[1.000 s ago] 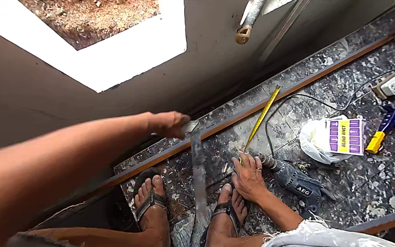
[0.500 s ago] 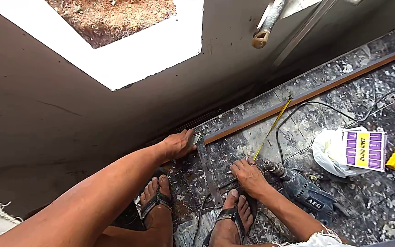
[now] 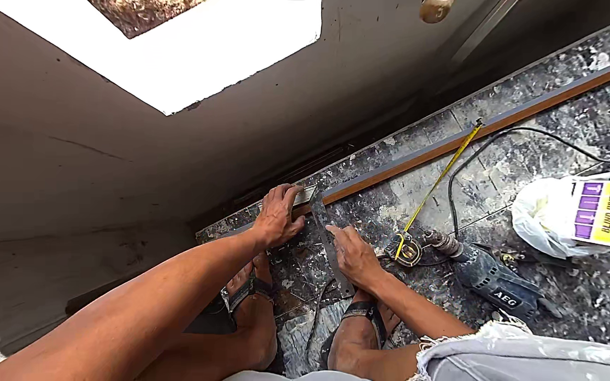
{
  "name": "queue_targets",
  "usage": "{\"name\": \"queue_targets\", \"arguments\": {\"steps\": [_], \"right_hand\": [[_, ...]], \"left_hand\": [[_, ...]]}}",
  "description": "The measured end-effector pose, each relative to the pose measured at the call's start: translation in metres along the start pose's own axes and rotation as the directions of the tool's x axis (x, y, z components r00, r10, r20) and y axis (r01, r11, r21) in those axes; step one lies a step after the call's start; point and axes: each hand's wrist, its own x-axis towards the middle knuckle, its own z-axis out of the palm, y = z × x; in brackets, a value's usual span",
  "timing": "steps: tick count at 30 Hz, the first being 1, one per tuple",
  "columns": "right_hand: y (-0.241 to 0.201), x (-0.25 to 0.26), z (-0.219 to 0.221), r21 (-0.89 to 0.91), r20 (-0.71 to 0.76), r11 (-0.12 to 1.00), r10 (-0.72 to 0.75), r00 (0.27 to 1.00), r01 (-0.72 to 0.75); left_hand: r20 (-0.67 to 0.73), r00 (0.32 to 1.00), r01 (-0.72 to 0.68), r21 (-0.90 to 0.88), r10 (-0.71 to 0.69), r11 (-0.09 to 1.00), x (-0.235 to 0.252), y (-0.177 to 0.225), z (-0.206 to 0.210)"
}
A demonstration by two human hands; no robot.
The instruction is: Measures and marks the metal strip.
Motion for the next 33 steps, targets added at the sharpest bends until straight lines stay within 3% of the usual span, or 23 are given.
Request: {"name": "queue_targets", "arguments": {"steps": [11,17,23,26,33], "right_hand": [[-0.004,0.007,-0.001,0.039,0.008,0.995,0.088,0.996,-0.088],[-0.003,0.017,-0.013,0.084,0.075,0.990,0.106,0.992,-0.112],[0.001,0.025,-0.013,0.099,-0.003,0.986,0.139,0.990,-0.138],[0.001,0.028,-0.013,0.181,0.040,0.968,0.169,0.985,-0.174],[0.002,0.027,-0.003,0.159,-0.106,0.987,0.053,0.993,-0.036]], "left_hand": [[0.006,0.991,-0.136,0.014,0.135,0.991,-0.008,-0.028,-0.006],[-0.018,0.998,-0.060,0.054,0.061,0.997,-0.008,-0.022,-0.001],[-0.075,0.997,-0.034,0.014,0.035,0.999,0.000,-0.013,0.003],[-0.100,0.995,-0.004,-0.041,0.000,0.999,-0.001,-0.011,0.008],[-0.106,0.994,-0.022,-0.061,0.015,0.998,-0.003,-0.010,0.015]]}}
